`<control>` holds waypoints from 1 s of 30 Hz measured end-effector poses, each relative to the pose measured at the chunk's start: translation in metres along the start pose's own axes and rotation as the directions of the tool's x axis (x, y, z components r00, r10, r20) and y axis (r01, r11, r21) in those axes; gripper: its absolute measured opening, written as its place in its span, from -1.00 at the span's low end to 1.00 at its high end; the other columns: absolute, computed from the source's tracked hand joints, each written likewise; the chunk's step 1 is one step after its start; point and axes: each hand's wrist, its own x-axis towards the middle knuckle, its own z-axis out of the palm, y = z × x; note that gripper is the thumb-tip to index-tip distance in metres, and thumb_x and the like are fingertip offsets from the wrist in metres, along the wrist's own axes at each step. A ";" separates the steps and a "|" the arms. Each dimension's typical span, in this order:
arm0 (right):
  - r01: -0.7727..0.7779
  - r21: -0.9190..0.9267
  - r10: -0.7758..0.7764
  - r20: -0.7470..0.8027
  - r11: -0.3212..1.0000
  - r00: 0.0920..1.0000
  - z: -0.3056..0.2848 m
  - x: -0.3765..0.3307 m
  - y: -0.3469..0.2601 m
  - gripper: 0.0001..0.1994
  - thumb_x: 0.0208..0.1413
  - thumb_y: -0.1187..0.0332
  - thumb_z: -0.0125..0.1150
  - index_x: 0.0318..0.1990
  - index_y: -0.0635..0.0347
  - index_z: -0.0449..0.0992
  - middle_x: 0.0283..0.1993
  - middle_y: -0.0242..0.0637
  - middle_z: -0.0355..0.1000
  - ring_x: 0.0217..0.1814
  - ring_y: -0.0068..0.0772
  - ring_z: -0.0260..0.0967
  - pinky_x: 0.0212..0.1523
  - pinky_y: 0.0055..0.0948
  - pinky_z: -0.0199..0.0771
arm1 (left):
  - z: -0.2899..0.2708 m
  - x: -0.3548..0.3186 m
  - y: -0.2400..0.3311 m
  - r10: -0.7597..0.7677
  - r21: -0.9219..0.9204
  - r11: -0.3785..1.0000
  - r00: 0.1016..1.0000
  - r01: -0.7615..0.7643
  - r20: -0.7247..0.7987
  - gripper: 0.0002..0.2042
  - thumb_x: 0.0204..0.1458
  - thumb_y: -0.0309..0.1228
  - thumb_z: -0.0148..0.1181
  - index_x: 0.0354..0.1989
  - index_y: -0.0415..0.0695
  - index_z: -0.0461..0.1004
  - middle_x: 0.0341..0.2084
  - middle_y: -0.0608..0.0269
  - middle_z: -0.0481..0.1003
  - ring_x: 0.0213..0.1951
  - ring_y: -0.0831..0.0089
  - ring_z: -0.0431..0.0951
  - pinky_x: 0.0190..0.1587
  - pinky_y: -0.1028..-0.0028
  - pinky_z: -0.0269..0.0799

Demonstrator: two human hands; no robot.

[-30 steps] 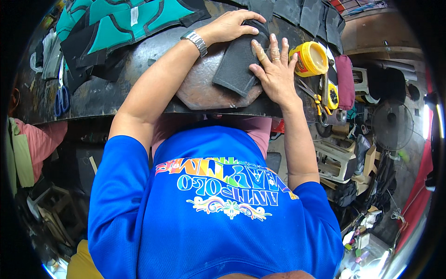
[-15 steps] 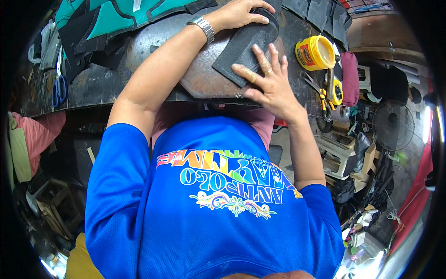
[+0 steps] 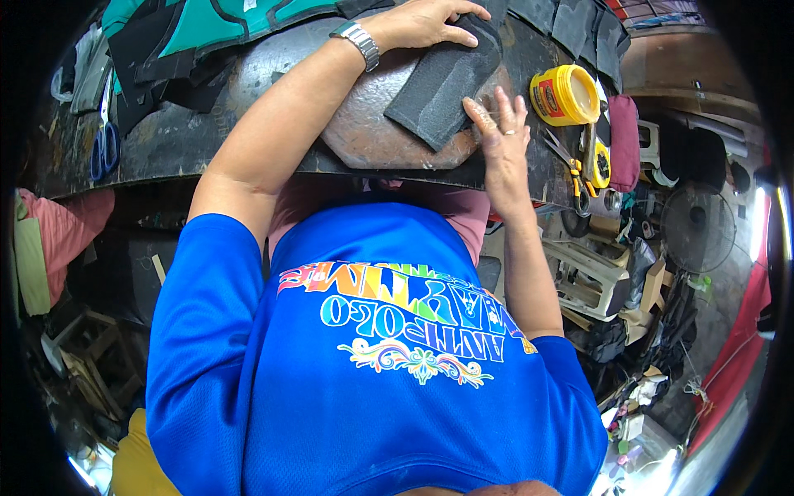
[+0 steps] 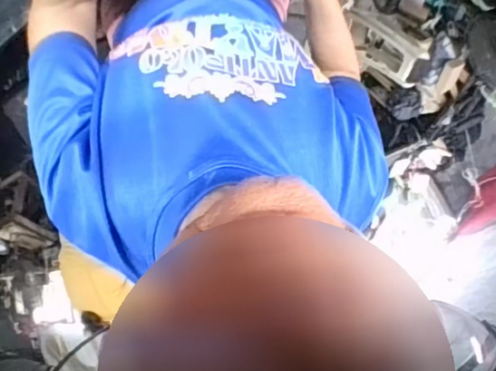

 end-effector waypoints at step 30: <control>-0.319 -0.616 -0.027 -0.484 0.721 0.875 -0.158 0.062 0.066 -0.53 0.35 -0.10 -0.07 -0.03 0.03 0.64 0.02 -0.08 0.47 0.05 -0.02 0.45 -0.01 -0.09 0.45 | -0.020 -0.005 -0.006 -0.036 0.170 0.985 0.995 0.019 0.095 -0.63 0.16 -0.21 0.21 0.11 -0.05 0.54 -0.02 -0.07 0.46 0.07 0.01 0.45 0.16 0.22 0.34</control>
